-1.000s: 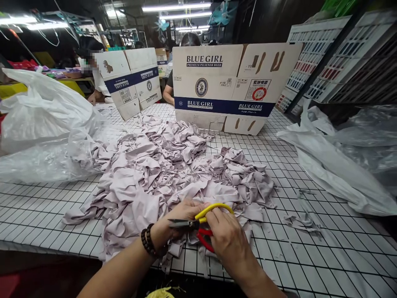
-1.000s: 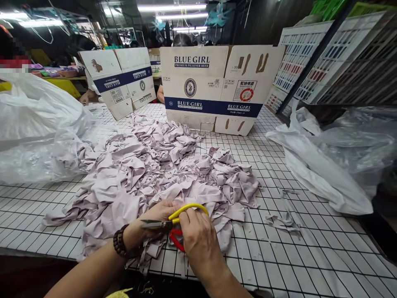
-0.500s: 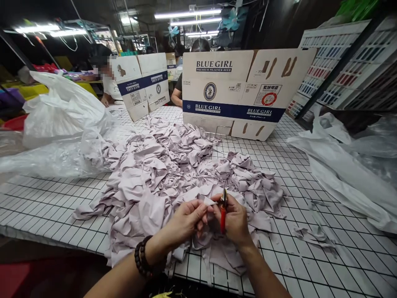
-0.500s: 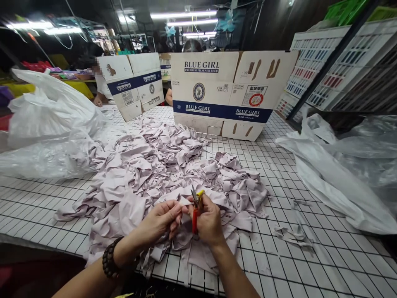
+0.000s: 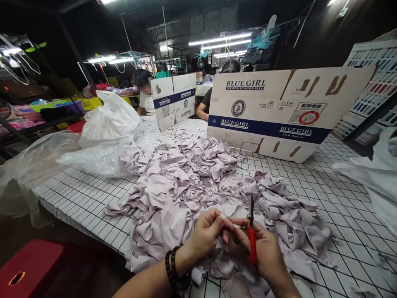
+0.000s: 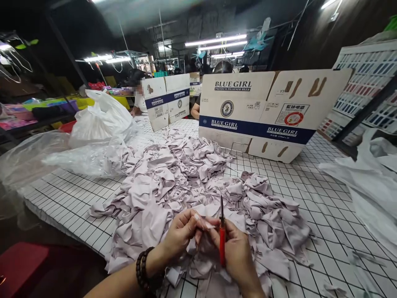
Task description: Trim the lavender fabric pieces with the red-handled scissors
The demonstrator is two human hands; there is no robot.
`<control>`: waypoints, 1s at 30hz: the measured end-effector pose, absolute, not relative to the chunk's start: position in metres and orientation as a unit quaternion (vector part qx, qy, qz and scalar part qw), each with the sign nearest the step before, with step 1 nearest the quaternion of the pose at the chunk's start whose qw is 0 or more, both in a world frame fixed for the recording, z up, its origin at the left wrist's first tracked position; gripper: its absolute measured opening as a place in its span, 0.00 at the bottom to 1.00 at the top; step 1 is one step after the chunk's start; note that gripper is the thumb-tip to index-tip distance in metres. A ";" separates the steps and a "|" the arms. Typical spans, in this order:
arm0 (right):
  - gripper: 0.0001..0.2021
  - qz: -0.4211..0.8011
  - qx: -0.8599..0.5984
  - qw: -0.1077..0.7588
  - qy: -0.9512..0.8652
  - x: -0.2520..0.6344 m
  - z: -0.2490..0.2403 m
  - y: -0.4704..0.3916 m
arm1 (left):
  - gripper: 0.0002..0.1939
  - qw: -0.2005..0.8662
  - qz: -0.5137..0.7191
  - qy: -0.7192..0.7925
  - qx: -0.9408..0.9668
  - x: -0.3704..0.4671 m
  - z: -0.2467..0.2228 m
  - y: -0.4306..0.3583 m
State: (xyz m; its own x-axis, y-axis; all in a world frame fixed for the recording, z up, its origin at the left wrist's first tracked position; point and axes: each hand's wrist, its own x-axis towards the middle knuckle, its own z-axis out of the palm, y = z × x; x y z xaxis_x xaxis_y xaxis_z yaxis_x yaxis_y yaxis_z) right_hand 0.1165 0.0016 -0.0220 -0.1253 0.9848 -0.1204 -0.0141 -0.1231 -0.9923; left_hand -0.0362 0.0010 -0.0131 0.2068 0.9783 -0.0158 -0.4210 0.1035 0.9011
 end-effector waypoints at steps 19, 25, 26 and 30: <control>0.19 0.110 -0.593 0.202 -0.772 0.138 0.031 -0.037 | 0.11 0.446 0.458 0.417 0.646 -0.047 0.007 -0.011; 0.15 0.108 -0.600 0.188 -0.770 0.139 0.034 -0.037 | 0.11 0.458 0.451 0.418 0.642 -0.047 0.007 -0.011; 0.14 0.109 -0.601 0.184 -0.770 0.139 0.034 -0.038 | 0.11 0.457 0.448 0.420 0.644 -0.048 0.008 -0.011; 0.13 0.115 -0.603 0.169 -0.771 0.139 0.037 -0.038 | 0.11 0.451 0.436 0.424 0.653 -0.051 0.011 -0.011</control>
State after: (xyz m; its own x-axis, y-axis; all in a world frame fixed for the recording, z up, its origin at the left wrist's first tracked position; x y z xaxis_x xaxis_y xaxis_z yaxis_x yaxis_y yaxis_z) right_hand 0.1392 -0.0380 0.0371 -0.2154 0.9688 0.1227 0.8911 0.2464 -0.3811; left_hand -0.0509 -0.0110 0.0108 0.2603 0.9472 0.1872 0.1612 -0.2337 0.9588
